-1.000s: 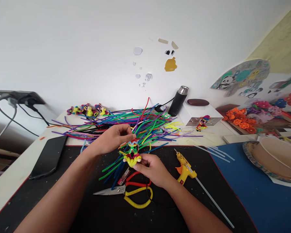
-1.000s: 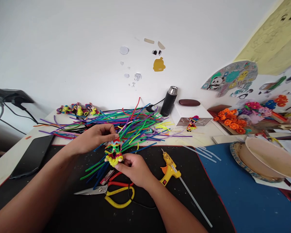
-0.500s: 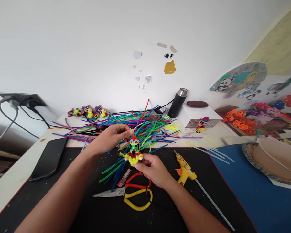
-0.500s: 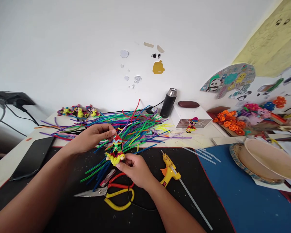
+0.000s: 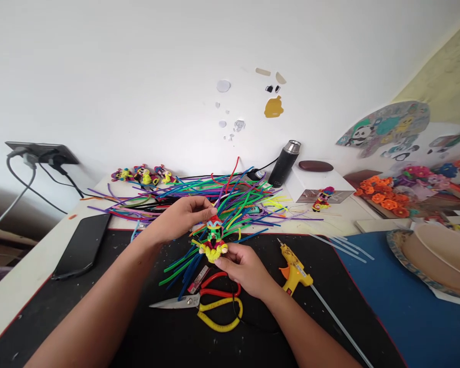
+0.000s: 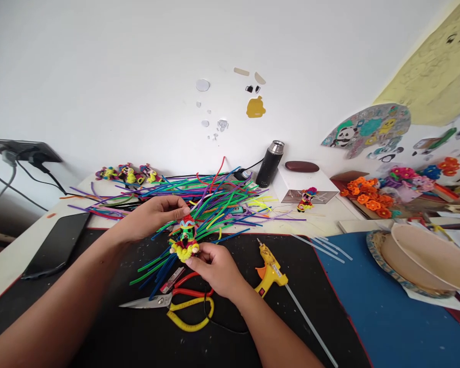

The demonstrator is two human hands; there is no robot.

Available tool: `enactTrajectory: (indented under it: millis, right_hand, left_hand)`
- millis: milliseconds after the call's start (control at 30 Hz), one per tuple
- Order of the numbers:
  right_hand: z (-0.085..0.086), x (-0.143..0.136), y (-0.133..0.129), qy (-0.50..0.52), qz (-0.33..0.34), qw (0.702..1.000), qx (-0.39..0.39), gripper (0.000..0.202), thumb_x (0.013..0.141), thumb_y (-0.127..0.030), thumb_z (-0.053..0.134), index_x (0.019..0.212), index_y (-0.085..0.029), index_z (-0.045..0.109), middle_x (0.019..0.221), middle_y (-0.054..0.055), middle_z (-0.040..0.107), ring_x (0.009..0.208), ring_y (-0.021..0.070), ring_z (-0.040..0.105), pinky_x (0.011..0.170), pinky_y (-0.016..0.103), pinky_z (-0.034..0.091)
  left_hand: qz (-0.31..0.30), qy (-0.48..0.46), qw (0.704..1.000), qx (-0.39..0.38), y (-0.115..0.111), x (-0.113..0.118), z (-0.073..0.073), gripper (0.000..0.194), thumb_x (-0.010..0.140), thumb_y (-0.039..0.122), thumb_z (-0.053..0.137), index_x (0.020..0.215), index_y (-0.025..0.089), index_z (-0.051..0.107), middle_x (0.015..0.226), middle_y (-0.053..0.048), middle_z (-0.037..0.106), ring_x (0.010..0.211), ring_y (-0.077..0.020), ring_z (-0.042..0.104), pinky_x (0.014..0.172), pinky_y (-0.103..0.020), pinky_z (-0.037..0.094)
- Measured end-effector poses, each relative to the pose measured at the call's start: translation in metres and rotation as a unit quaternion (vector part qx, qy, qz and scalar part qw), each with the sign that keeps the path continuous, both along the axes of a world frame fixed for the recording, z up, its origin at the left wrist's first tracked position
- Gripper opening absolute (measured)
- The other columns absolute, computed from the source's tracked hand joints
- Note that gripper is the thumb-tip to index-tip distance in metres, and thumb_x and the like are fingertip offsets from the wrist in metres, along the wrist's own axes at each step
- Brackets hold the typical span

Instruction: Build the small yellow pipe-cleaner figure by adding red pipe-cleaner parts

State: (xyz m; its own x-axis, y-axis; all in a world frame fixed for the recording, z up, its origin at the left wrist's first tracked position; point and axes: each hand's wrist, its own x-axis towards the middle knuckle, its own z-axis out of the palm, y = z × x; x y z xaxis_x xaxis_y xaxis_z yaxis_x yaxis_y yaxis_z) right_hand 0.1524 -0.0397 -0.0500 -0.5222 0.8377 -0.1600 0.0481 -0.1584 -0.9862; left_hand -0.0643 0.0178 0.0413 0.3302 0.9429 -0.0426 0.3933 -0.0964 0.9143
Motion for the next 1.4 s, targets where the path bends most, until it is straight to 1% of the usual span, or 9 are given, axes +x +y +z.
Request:
enactTrajectory:
  millis: [367, 600, 833, 900, 967, 1067, 1133, 1267, 1400]
  right_hand:
    - [0.000, 0.001, 0.000, 0.002, 0.000, 1.000, -0.003, 0.047, 0.084, -0.061, 0.078, 0.098, -0.016, 0.073, 0.067, -0.005, 0.040, 0.060, 0.0108, 0.031, 0.054, 0.026, 0.025]
    - [0.001, 0.001, -0.001, -0.004, 0.001, 1.000, 0.001, 0.049, 0.084, -0.063, 0.077, 0.097, -0.016, 0.073, 0.067, -0.005, 0.042, 0.060, 0.0108, 0.032, 0.053, 0.025, 0.025]
    - [0.003, 0.001, -0.001, 0.007, 0.006, 1.000, -0.001, 0.047, 0.086, -0.060, 0.076, 0.100, -0.015, 0.072, 0.068, -0.005, 0.042, 0.057, 0.0095, 0.032, 0.052, 0.025, 0.023]
    - [0.005, 0.001, -0.001, 0.012, 0.004, 1.000, -0.003, 0.048, 0.086, -0.061, 0.077, 0.100, -0.015, 0.072, 0.067, -0.006, 0.042, 0.056, 0.0091, 0.031, 0.051, 0.025, 0.022]
    - [0.005, 0.001, -0.001, 0.020, 0.000, 1.000, -0.005, 0.049, 0.085, -0.062, 0.077, 0.101, -0.015, 0.072, 0.065, -0.006, 0.041, 0.054, 0.0085, 0.031, 0.050, 0.025, 0.022]
    - [0.003, 0.001, 0.000, 0.029, -0.002, 1.000, -0.009, 0.051, 0.085, -0.064, 0.077, 0.102, -0.015, 0.071, 0.063, -0.008, 0.040, 0.050, 0.0076, 0.031, 0.048, 0.025, 0.023]
    - [0.000, 0.000, 0.001, 0.032, -0.006, 0.999, -0.012, 0.051, 0.084, -0.064, 0.077, 0.098, -0.016, 0.070, 0.061, -0.008, 0.039, 0.048, 0.0071, 0.033, 0.046, 0.024, 0.024]
    - [-0.003, -0.001, 0.002, 0.050, -0.015, 0.998, -0.031, 0.050, 0.082, -0.064, 0.078, 0.094, -0.017, 0.067, 0.060, -0.010, 0.040, 0.045, 0.0061, 0.034, 0.044, 0.024, 0.025]
    - [0.000, -0.003, 0.002, 0.058, -0.025, 0.997, -0.037, 0.049, 0.082, -0.063, 0.078, 0.093, -0.017, 0.066, 0.060, -0.010, 0.045, 0.043, 0.0061, 0.036, 0.044, 0.024, 0.027]
  left_hand:
    - [0.001, 0.011, 1.000, 0.001, 0.001, -0.001, -0.002, 0.050, 0.084, 0.068, 0.069, 0.079, 0.018, 0.066, 0.073, 0.000, 0.061, 0.068, -0.0164, 0.052, 0.065, -0.028, 0.043]
    - [-0.003, -0.005, 1.000, -0.011, 0.000, -0.001, -0.001, 0.048, 0.084, 0.066, 0.070, 0.080, 0.019, 0.067, 0.072, 0.001, 0.061, 0.066, -0.0155, 0.051, 0.063, -0.027, 0.041]
    - [-0.010, -0.026, 0.999, -0.023, 0.001, -0.002, -0.004, 0.048, 0.088, 0.066, 0.068, 0.083, 0.018, 0.067, 0.077, 0.000, 0.062, 0.071, -0.0166, 0.054, 0.068, -0.028, 0.043]
    - [-0.014, -0.043, 0.999, -0.017, 0.001, -0.005, -0.004, 0.049, 0.090, 0.068, 0.066, 0.090, 0.018, 0.069, 0.082, -0.001, 0.065, 0.077, -0.0185, 0.058, 0.073, -0.029, 0.046]
    - [-0.028, -0.050, 0.998, -0.020, 0.001, -0.010, -0.002, 0.053, 0.087, 0.068, 0.068, 0.106, 0.019, 0.070, 0.090, -0.003, 0.068, 0.085, -0.0211, 0.062, 0.078, -0.031, 0.049]
    - [-0.082, -0.023, 0.995, -0.051, 0.000, -0.017, -0.001, 0.065, 0.084, 0.065, 0.074, 0.131, 0.021, 0.064, 0.103, -0.006, 0.071, 0.092, -0.0233, 0.064, 0.078, -0.032, 0.050]
    - [-0.113, 0.003, 0.992, -0.063, 0.000, -0.018, -0.003, 0.069, 0.085, 0.062, 0.075, 0.140, 0.022, 0.058, 0.106, -0.007, 0.070, 0.095, -0.0235, 0.064, 0.077, -0.032, 0.050]
    - [-0.146, 0.008, 0.986, -0.074, -0.001, -0.014, -0.010, 0.075, 0.085, 0.058, 0.078, 0.147, 0.024, 0.051, 0.104, -0.005, 0.068, 0.095, -0.0237, 0.063, 0.076, -0.032, 0.049]
    - [-0.164, -0.003, 0.981, -0.100, 0.000, -0.010, -0.017, 0.070, 0.087, 0.053, 0.076, 0.144, 0.023, 0.049, 0.093, 0.000, 0.062, 0.086, -0.0203, 0.060, 0.072, -0.031, 0.046]
